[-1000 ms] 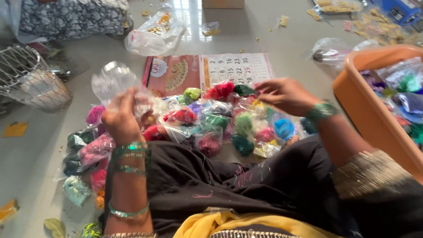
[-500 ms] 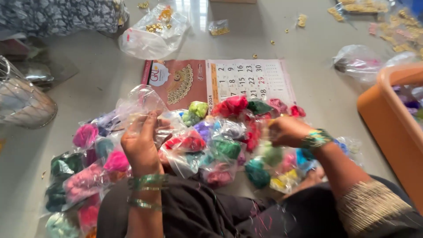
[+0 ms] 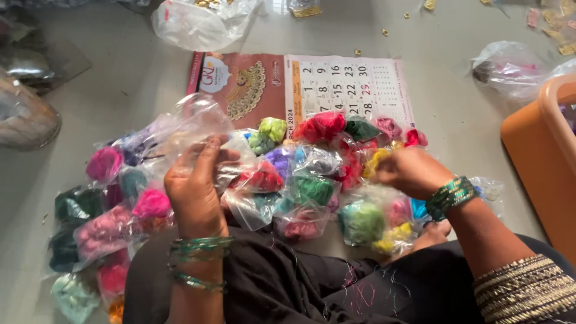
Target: The person sits on the floor and packs colorful fluffy craft pieces into small clear plastic bags, twisting the bags closed and placing the filled bags into an orange plastic tub, working through the pile of pieces one at a time.
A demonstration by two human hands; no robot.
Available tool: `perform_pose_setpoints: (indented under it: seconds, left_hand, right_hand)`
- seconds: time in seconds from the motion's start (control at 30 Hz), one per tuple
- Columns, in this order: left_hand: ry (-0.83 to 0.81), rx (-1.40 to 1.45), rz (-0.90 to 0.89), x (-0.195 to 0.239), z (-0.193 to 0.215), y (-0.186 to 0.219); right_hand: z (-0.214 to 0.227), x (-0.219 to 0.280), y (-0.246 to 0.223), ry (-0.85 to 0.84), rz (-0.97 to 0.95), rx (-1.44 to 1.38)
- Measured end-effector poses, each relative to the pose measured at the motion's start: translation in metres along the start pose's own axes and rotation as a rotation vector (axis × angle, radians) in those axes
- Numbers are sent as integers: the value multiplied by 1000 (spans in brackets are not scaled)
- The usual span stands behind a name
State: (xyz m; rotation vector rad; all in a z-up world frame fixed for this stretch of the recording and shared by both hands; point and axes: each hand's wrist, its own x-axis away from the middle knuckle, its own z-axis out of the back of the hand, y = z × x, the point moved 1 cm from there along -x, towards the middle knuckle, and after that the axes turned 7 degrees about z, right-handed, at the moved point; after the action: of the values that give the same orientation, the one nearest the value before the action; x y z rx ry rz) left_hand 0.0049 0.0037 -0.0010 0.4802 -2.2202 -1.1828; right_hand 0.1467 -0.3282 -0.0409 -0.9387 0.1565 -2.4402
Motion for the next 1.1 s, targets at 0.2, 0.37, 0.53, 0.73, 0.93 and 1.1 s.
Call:
perform_pose_setpoints:
  seconds: [0.2,0.37,0.53,0.73,0.93,1.1]
  left_hand:
    - [-133,-94,-108,6,-3,-13]
    - [-105,-108,4,19,-11,-6]
    - [-119,-105,7,16,-11,-11]
    - [-147,-96,-18,15,-8,-10]
    - [-120,-99,-13,12,-4,-4]
    - [-105,-97,-66,9,-1,-5]
  right_hand:
    - [-25,-22,-5,362,201,-100]
    - [-42,-41,58,219,-6,204]
    - [-43,-43,70,174,-88,160]
    - [-57,-54,37,373,43,-127]
    - [-70,-43,-28,343,14,80]
    - [-68,-38,-50,337,-157,179]
